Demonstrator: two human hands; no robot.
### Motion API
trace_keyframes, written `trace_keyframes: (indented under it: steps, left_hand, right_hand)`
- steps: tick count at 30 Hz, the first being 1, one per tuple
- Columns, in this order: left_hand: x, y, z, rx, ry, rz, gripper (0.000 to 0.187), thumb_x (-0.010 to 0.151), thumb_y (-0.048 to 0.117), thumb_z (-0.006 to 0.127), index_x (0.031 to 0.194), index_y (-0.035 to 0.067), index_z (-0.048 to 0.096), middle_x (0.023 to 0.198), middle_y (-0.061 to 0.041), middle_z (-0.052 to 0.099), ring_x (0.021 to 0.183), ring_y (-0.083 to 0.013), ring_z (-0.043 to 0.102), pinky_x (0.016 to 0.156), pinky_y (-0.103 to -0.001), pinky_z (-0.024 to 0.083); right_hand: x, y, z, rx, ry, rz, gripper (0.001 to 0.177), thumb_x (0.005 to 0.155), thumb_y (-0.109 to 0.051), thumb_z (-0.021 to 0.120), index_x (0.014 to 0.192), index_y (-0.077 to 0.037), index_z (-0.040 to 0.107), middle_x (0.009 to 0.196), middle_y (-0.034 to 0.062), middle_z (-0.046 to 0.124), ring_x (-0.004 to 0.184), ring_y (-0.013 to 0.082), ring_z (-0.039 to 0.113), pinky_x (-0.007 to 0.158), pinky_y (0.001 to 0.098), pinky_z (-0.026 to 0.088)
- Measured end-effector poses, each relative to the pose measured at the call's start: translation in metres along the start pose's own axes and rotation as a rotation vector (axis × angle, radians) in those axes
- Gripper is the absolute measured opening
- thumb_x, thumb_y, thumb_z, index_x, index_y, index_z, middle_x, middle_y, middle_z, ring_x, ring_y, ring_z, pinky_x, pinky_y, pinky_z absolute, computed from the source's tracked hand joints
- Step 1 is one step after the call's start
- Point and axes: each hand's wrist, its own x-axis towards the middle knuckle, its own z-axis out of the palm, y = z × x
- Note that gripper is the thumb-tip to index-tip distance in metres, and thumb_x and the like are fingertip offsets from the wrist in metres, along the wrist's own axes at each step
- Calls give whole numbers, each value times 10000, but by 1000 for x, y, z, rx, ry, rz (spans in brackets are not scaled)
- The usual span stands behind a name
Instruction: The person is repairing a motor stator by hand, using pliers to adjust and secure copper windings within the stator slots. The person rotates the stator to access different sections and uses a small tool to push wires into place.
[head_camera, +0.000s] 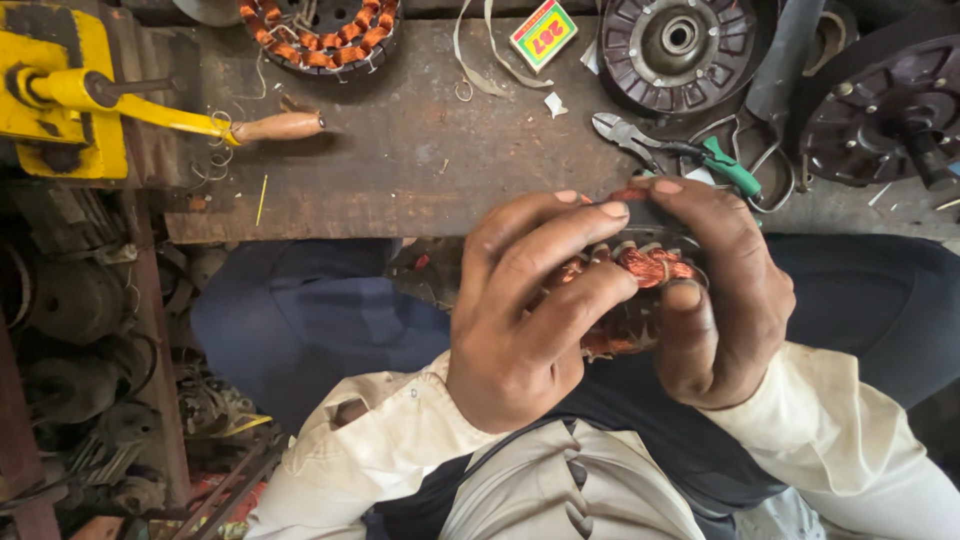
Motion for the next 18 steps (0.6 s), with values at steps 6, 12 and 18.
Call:
trace_keyframes:
  steps: [6, 12, 18]
  left_hand:
    - [-1, -2, -2, 36, -26, 37, 249, 883, 4, 723, 1113, 83, 673, 1348, -115, 617, 1276, -366, 605, 1062, -478, 510]
    - [-2, -5, -2, 79, -25, 68, 218, 914, 26, 743, 1109, 89, 666, 1317, -114, 641, 1255, -357, 616, 1078, -504, 510]
    - [-5, -11, -2, 38, 12, 37, 243, 969, -42, 711, 1167, 79, 640, 1351, -112, 637, 1293, -358, 630, 1097, -423, 560]
  right_hand:
    - [1, 0, 1, 27, 4, -26, 483, 1177, -360, 387, 1367, 61, 527, 1259, 248, 666, 1130, 339, 692, 1032, 395, 545]
    - [5, 0, -1, 48, -32, -43, 453, 1168, -326, 397, 1370, 61, 520, 1260, 258, 660, 1161, 355, 690, 1041, 404, 543]
    - [11, -2, -14, 29, -142, -42, 456, 1147, -318, 440, 1400, 57, 495, 1331, 288, 632, 1211, 352, 683, 1048, 385, 539]
